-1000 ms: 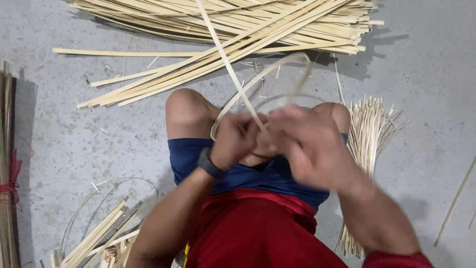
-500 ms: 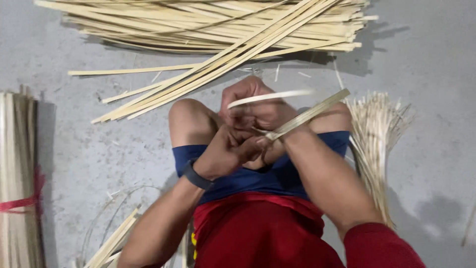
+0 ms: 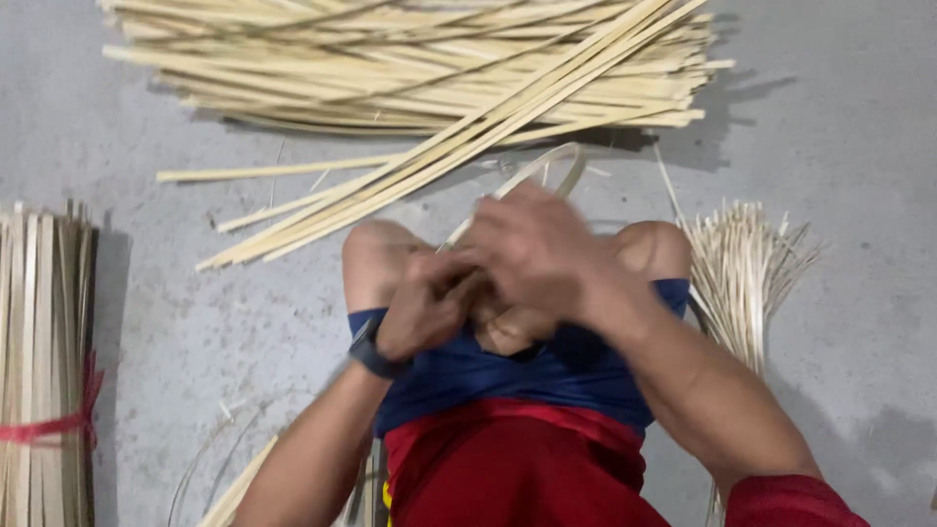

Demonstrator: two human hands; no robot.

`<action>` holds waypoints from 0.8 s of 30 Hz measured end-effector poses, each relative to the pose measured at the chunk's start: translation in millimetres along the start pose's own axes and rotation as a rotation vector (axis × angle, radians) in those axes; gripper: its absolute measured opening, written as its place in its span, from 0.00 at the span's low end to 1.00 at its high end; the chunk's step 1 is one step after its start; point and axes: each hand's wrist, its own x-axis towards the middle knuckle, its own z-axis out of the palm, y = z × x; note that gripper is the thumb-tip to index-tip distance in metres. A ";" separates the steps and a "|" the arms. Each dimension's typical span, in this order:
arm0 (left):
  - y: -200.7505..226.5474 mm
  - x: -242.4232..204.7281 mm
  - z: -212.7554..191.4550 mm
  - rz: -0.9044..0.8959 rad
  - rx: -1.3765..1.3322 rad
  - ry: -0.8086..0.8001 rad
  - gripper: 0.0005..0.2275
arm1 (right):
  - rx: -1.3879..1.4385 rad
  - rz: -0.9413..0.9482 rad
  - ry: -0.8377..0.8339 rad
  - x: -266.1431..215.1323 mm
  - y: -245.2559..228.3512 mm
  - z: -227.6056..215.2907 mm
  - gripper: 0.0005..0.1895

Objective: Manually weaving and securing bamboo strips to create a circular frame or hoop.

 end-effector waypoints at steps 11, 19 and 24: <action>15.6 -23.8 -15.2 -0.137 -0.234 0.146 0.11 | 1.445 0.688 0.590 -93.2 4.6 119.4 0.09; 24.1 -20.5 5.2 -0.034 -0.470 -0.408 0.11 | 2.052 0.044 0.082 36.2 16.7 52.7 0.10; 12.1 -2.7 -11.6 0.078 -0.267 -0.067 0.08 | 0.967 0.328 0.211 -18.4 57.0 76.8 0.19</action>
